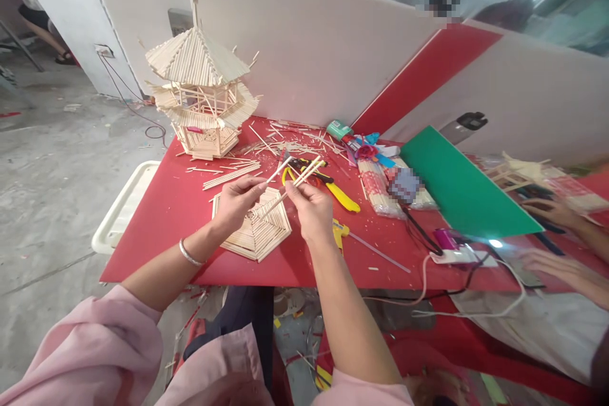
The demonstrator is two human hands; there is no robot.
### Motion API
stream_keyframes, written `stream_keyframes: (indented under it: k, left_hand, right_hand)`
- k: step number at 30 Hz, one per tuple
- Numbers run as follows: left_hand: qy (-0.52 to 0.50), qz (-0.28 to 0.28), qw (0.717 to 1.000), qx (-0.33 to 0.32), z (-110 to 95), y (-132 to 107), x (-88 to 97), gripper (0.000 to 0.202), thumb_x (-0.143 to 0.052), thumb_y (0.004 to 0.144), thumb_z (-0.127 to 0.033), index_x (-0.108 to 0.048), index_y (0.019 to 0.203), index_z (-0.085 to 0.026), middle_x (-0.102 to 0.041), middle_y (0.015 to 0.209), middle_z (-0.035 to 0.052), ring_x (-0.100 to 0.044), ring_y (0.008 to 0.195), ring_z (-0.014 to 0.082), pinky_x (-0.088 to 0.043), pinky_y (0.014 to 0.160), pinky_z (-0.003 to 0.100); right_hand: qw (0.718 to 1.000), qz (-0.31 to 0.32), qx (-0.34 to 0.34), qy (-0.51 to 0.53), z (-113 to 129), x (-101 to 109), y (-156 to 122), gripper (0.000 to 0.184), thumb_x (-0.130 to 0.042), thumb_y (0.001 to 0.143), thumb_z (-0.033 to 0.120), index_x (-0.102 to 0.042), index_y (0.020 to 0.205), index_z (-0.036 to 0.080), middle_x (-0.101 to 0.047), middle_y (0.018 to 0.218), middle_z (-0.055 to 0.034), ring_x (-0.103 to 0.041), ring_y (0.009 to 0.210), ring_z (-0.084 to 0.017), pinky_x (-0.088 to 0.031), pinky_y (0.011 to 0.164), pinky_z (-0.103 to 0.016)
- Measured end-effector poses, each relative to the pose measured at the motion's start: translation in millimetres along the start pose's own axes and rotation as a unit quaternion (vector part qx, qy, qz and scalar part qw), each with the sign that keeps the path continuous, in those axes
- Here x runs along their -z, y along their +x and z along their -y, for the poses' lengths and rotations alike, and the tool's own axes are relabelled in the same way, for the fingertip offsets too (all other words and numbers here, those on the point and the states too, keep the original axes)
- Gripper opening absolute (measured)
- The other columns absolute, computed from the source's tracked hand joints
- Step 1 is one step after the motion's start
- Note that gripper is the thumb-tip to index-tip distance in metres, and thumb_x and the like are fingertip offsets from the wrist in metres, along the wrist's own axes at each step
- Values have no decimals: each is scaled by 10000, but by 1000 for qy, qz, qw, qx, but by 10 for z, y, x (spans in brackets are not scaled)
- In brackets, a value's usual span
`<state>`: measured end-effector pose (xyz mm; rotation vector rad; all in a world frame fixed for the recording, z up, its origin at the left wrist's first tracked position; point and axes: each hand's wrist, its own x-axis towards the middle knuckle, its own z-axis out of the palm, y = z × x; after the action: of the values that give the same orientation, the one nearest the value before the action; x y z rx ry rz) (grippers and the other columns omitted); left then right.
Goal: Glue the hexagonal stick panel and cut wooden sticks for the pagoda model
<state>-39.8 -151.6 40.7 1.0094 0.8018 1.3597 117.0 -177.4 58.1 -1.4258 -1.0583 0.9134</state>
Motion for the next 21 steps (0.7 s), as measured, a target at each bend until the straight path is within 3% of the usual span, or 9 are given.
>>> stream_keyframes:
  k: [4,8,11,16,21]
  left_hand:
    - [-83,13,996,6,-57,82,31,205,-843,693,-343,-725,745,-184,-543,578,-29,-437,496,54,-321,457,213]
    - [-126,30,992,0,-64,139,61,201,-841,704,-301,-693,770,-182,-585,640,-17,-519,579,69,-427,567,221]
    - [-125,47,991,5,-51,149,72,203,-834,711,-295,-678,770,-180,-595,662,-11,-534,602,74,-442,594,227]
    - [-109,39,993,14,-67,150,73,216,-826,709,-319,-663,770,-192,-591,658,-11,-509,581,80,-420,566,238]
    - [-103,47,993,26,-83,147,72,249,-826,702,-356,-655,776,-192,-574,656,-17,-476,541,70,-379,520,236]
  right_hand:
    - [996,24,58,-69,23,38,244,397,-711,758,571,-760,772,177,-706,675,-20,-611,624,-163,-486,605,-281]
    - [972,-53,162,-161,19,47,435,374,-619,849,526,-765,913,188,-760,812,-50,-675,754,-208,-503,715,-314]
    - [950,-92,197,-227,-29,27,562,351,-591,877,491,-764,951,194,-772,854,-68,-687,774,-219,-495,744,-316]
    - [921,-51,192,-335,-32,-122,771,327,-554,919,460,-761,957,211,-766,823,-56,-673,754,-217,-452,702,-294]
    - [844,48,202,-494,163,-432,936,299,-525,957,420,-763,994,242,-764,868,-60,-667,794,-224,-422,700,-298]
